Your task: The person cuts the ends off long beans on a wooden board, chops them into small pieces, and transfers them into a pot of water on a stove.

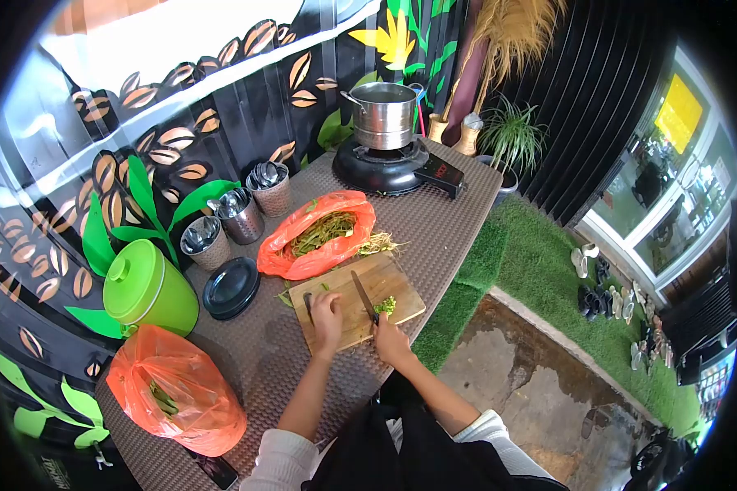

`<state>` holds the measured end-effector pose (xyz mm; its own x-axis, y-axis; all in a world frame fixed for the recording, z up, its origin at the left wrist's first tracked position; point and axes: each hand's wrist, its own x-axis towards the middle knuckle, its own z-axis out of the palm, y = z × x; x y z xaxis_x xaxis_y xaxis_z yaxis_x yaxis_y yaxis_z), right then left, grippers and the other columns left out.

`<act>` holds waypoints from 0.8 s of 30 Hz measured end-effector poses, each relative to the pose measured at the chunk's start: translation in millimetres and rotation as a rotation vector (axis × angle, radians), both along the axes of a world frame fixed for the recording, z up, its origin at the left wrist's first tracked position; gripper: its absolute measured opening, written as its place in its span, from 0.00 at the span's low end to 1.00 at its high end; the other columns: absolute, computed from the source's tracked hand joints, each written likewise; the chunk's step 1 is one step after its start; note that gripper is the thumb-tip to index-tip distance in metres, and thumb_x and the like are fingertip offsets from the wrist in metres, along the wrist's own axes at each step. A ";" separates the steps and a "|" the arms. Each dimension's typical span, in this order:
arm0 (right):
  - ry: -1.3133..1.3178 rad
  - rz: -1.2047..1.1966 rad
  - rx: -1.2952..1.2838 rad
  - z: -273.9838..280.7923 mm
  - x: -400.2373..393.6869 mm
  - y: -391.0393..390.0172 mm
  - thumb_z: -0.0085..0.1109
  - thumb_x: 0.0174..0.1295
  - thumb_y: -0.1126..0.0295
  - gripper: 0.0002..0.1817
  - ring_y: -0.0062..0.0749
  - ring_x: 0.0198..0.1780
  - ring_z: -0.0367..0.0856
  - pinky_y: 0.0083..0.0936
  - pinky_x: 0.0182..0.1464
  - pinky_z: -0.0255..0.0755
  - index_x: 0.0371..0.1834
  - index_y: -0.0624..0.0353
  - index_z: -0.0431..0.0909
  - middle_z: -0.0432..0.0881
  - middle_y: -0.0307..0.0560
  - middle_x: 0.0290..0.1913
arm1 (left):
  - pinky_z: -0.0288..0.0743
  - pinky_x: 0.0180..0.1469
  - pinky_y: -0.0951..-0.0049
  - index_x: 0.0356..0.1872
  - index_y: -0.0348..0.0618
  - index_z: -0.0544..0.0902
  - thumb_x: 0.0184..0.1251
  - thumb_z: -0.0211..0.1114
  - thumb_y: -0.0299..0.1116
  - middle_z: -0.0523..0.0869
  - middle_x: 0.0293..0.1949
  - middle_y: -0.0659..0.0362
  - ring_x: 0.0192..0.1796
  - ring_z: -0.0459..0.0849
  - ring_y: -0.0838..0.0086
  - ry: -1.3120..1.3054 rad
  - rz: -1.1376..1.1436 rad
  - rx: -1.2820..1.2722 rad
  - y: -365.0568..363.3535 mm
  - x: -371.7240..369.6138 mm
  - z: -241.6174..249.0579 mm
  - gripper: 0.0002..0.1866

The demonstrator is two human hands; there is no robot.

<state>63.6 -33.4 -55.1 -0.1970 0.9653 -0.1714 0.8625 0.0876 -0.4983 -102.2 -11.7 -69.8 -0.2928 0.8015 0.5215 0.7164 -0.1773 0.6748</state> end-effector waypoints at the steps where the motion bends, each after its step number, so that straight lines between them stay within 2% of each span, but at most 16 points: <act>1: 0.012 -0.013 -0.040 1.9 -0.3 -0.4 0.42 0.69 0.60 0.15 0.63 0.39 0.82 0.54 0.40 0.75 0.48 0.61 0.59 0.81 0.67 0.33 | 0.73 0.49 0.65 0.37 0.38 0.84 0.54 0.59 0.18 0.83 0.37 0.51 0.44 0.79 0.61 0.001 -0.002 0.003 8.0 -7.7 -6.6 0.10; 3: 0.024 -0.028 -0.077 4.8 -0.6 -1.1 0.42 0.70 0.60 0.16 0.65 0.40 0.81 0.55 0.42 0.73 0.49 0.61 0.59 0.81 0.68 0.35 | 0.69 0.53 0.61 0.33 0.38 0.85 0.51 0.60 0.18 0.83 0.38 0.52 0.48 0.76 0.57 0.132 0.019 -0.012 20.9 -17.7 -12.8 0.09; 7: 0.035 -0.033 -0.079 4.1 -1.0 -2.3 0.42 0.70 0.60 0.16 0.66 0.40 0.80 0.56 0.42 0.73 0.49 0.61 0.60 0.81 0.68 0.34 | 0.69 0.51 0.61 0.30 0.37 0.84 0.51 0.62 0.21 0.83 0.37 0.50 0.46 0.77 0.56 0.140 -0.012 -0.138 26.6 -21.7 -13.6 0.06; 10: 0.042 -0.031 -0.068 0.7 -0.6 -0.7 0.42 0.69 0.60 0.16 0.66 0.40 0.80 0.56 0.42 0.74 0.48 0.62 0.60 0.81 0.68 0.34 | 0.69 0.50 0.62 0.29 0.37 0.84 0.50 0.63 0.22 0.83 0.33 0.48 0.42 0.79 0.56 0.104 -0.041 -0.147 22.5 -8.8 -13.1 0.05; 12: 0.037 -0.030 -0.062 0.1 0.6 -0.3 0.42 0.69 0.60 0.16 0.66 0.40 0.81 0.55 0.41 0.74 0.48 0.62 0.60 0.81 0.68 0.34 | 0.70 0.48 0.63 0.28 0.39 0.83 0.49 0.64 0.24 0.83 0.29 0.49 0.37 0.80 0.56 -0.072 -0.160 -0.091 15.4 3.4 -12.2 0.04; 13: 0.038 -0.023 -0.059 1.3 1.5 0.2 0.43 0.69 0.60 0.16 0.65 0.39 0.81 0.55 0.41 0.74 0.48 0.62 0.60 0.81 0.68 0.34 | 0.70 0.48 0.63 0.28 0.39 0.83 0.49 0.64 0.24 0.83 0.29 0.49 0.37 0.80 0.56 -0.071 -0.157 -0.091 8.7 8.6 -10.2 0.04; 15: 0.038 -0.014 -0.056 -0.9 3.6 1.1 0.43 0.69 0.60 0.16 0.65 0.39 0.81 0.55 0.41 0.74 0.48 0.63 0.60 0.80 0.68 0.34 | 0.68 0.45 0.62 0.26 0.41 0.83 0.49 0.65 0.28 0.83 0.27 0.52 0.34 0.81 0.58 -0.161 -0.243 -0.223 -7.6 17.1 -7.3 0.03; 19: 0.056 -0.007 -0.030 -6.4 6.0 4.0 0.44 0.69 0.61 0.16 0.64 0.39 0.81 0.54 0.41 0.74 0.48 0.63 0.60 0.80 0.69 0.33 | 0.63 0.43 0.63 0.23 0.44 0.82 0.49 0.66 0.32 0.83 0.25 0.57 0.36 0.81 0.63 -0.070 -0.153 -0.196 -24.6 23.6 -0.6 0.05; 21: 0.058 -0.008 -0.027 -5.7 6.9 1.4 0.44 0.68 0.62 0.16 0.64 0.39 0.81 0.54 0.41 0.74 0.48 0.63 0.60 0.80 0.69 0.33 | 0.60 0.43 0.64 0.22 0.45 0.81 0.49 0.67 0.36 0.83 0.24 0.59 0.38 0.79 0.65 -0.003 -0.038 -0.080 -23.9 24.4 0.1 0.07; 24: 0.072 0.000 -0.007 -6.1 8.4 -1.3 0.45 0.68 0.62 0.16 0.64 0.39 0.81 0.54 0.40 0.74 0.48 0.63 0.60 0.80 0.69 0.33 | 0.61 0.43 0.64 0.23 0.45 0.81 0.50 0.69 0.38 0.82 0.24 0.60 0.39 0.78 0.65 -0.135 -0.019 -0.210 -16.8 25.2 -0.7 0.09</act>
<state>72.0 -34.6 -61.3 -0.2086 0.9643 -0.1633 0.8245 0.0836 -0.5597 -76.9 -28.6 -70.5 -0.3324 0.8941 0.3002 0.6149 -0.0359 0.7878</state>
